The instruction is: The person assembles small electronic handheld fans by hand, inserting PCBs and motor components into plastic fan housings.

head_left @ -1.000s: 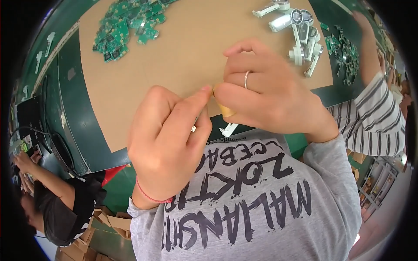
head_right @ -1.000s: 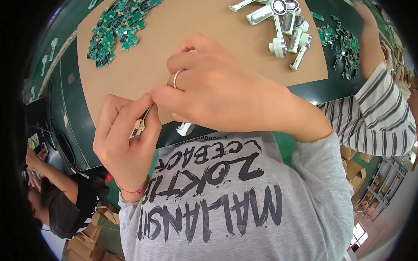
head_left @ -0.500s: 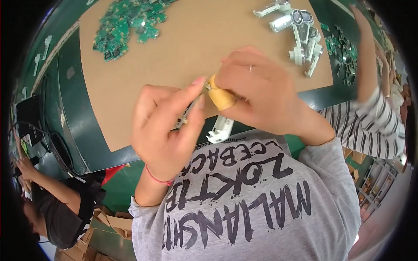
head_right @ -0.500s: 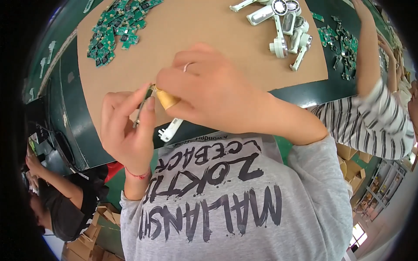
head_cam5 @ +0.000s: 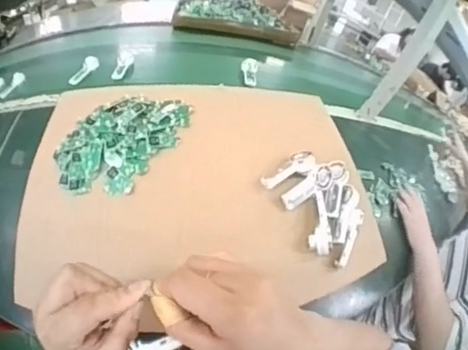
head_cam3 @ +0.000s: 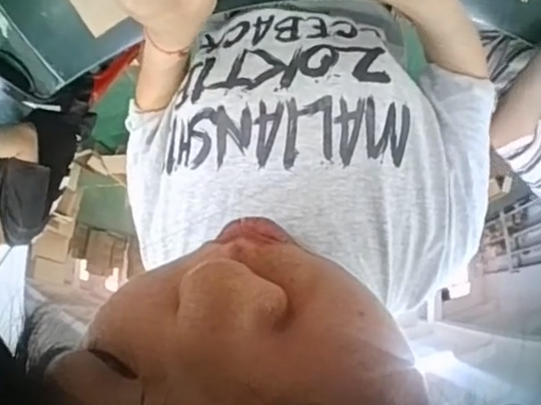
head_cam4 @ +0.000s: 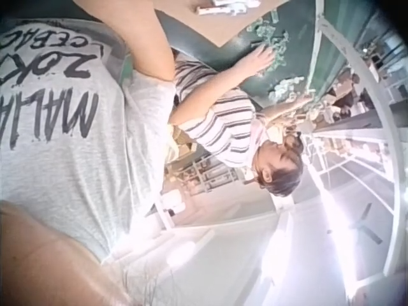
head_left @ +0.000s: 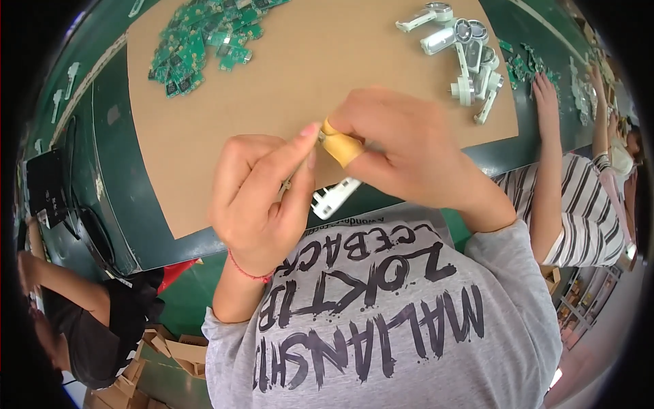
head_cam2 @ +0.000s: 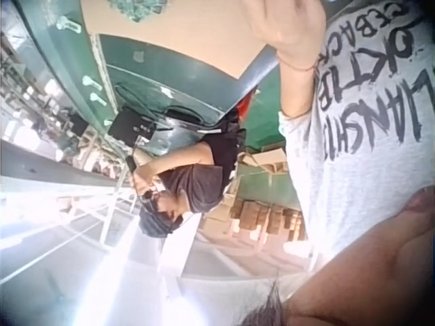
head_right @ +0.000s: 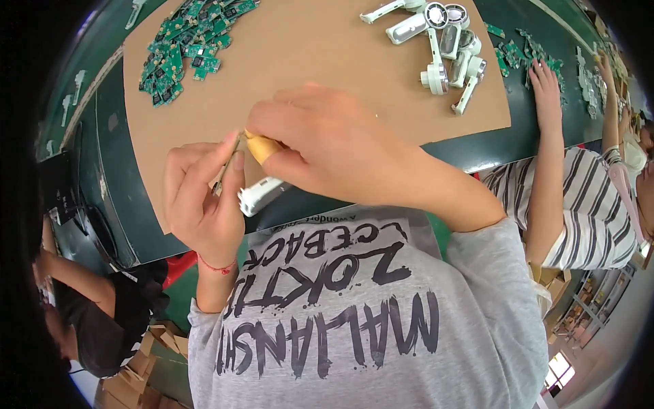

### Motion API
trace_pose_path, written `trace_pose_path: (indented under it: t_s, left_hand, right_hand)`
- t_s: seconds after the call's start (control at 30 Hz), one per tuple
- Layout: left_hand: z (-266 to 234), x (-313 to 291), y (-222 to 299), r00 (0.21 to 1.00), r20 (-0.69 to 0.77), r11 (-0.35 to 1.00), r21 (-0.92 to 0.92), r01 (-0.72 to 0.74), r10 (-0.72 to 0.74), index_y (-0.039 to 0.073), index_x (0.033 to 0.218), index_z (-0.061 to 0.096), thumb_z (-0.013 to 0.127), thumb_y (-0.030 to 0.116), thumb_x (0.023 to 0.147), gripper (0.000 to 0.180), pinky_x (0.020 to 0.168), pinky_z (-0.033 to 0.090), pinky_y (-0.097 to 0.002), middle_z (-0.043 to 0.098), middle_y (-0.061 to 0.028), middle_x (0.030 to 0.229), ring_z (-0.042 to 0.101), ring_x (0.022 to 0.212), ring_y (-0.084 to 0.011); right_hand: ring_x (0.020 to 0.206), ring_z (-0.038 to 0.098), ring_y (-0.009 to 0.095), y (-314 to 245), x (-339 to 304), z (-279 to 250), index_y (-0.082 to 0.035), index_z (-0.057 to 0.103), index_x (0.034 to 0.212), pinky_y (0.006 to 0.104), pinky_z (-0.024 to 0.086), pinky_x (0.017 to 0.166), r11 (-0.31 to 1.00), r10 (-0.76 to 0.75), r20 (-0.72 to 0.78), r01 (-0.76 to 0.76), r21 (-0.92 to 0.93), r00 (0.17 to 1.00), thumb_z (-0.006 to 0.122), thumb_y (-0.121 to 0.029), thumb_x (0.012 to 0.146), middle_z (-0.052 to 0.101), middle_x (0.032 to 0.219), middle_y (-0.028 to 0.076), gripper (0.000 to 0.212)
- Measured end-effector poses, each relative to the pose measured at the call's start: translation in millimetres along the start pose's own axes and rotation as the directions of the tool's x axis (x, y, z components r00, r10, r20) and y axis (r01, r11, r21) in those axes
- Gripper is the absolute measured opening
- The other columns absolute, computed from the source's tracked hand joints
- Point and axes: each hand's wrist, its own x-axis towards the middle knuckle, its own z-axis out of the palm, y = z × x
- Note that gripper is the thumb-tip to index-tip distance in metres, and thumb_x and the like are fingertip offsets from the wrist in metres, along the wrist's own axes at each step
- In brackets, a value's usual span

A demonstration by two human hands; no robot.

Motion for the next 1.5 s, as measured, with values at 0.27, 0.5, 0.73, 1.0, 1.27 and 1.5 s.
trace_pose_path:
  t_s: [0.27, 0.5, 0.73, 1.0, 1.27, 1.5]
  left_hand:
    - [10, -10, -11, 0.952, -0.118, 0.893, -0.395, 0.215, -0.281, -0.002, 0.1, 0.064, 0.063, -0.006, 0.077, 0.023, 0.066, 0.041, -0.0223, 0.055, -0.0059, 0.085, 0.053, 0.079, -0.0122]
    - [19, -8, -10, 0.939, 0.017, 0.837, -0.447, 0.315, -0.344, 0.002, 0.124, 0.043, 0.064, 0.004, 0.08, 0.049, 0.075, 0.038, -0.0249, 0.052, -0.0038, 0.083, 0.048, 0.077, -0.0108]
    - [13, -14, -8, 0.484, 0.698, 0.165, -0.475, 0.864, -0.528, 0.001, 0.114, 0.048, 0.034, 0.041, 0.096, 0.046, 0.053, 0.038, -0.0225, 0.052, -0.0041, 0.071, 0.048, 0.058, -0.0111]
    - [32, -17, -19, 0.459, 0.863, -0.615, -0.482, 0.624, -0.21, 0.006, 0.102, 0.052, 0.038, 0.031, 0.094, 0.03, 0.057, 0.044, -0.0275, 0.059, -0.0054, 0.085, 0.055, 0.068, -0.0161]
    - [36, -7, -12, 0.538, 0.761, -0.484, -0.647, 0.589, -0.364, 0.001, 0.126, 0.042, 0.034, 0.024, 0.096, 0.038, 0.067, 0.048, -0.0265, 0.058, -0.006, 0.101, 0.058, 0.082, -0.0152]
    - [29, 7, -11, 0.771, 0.294, 0.301, -0.797, 0.524, -0.565, 0.002, 0.127, 0.041, 0.042, 0.019, 0.095, 0.036, 0.075, 0.054, -0.0315, 0.059, -0.0128, 0.107, 0.062, 0.095, -0.0269]
  right_hand:
    - [0.074, 0.059, 0.02, 5, -7, 15, -0.003, 0.057, 0.092, 0.0302, 0.047, 0.069, 0.68, 0.432, 0.107, -0.402, 0.613, 0.895, 0.058, -0.002, 0.078, 0.057, 0.074, 0.006, 0.014]
    - [0.086, 0.055, 0.018, 28, -9, 21, -0.003, 0.057, 0.092, 0.0289, 0.046, 0.072, 0.868, 0.128, -0.099, -0.063, 0.493, 0.987, 0.061, 0.003, 0.076, 0.055, 0.091, 0.007, 0.018]
    - [0.08, 0.058, 0.02, 31, 11, -12, -0.005, 0.062, 0.083, 0.0317, 0.044, 0.07, 0.947, -0.303, -0.109, 0.312, 0.076, 0.947, 0.065, -0.013, 0.075, 0.061, 0.087, 0.006, 0.012]
    - [0.078, 0.058, 0.021, 16, 21, -22, -0.006, 0.058, 0.08, 0.0351, 0.044, 0.068, 0.744, -0.626, 0.115, 0.635, -0.206, 0.771, 0.06, -0.016, 0.069, 0.059, 0.087, 0.004, 0.016]
    - [0.077, 0.058, 0.022, 5, 18, -35, -0.005, 0.055, 0.08, 0.0353, 0.043, 0.065, 0.715, -0.593, 0.192, 0.621, -0.322, 0.782, 0.062, -0.013, 0.065, 0.058, 0.084, 0.005, 0.019]
    - [0.073, 0.059, 0.02, 20, 24, -58, 0.0, 0.059, 0.087, 0.0298, 0.045, 0.061, 0.9, 0.28, 0.349, -0.117, -0.421, 0.894, 0.062, -0.005, 0.076, 0.06, 0.081, 0.008, 0.012]
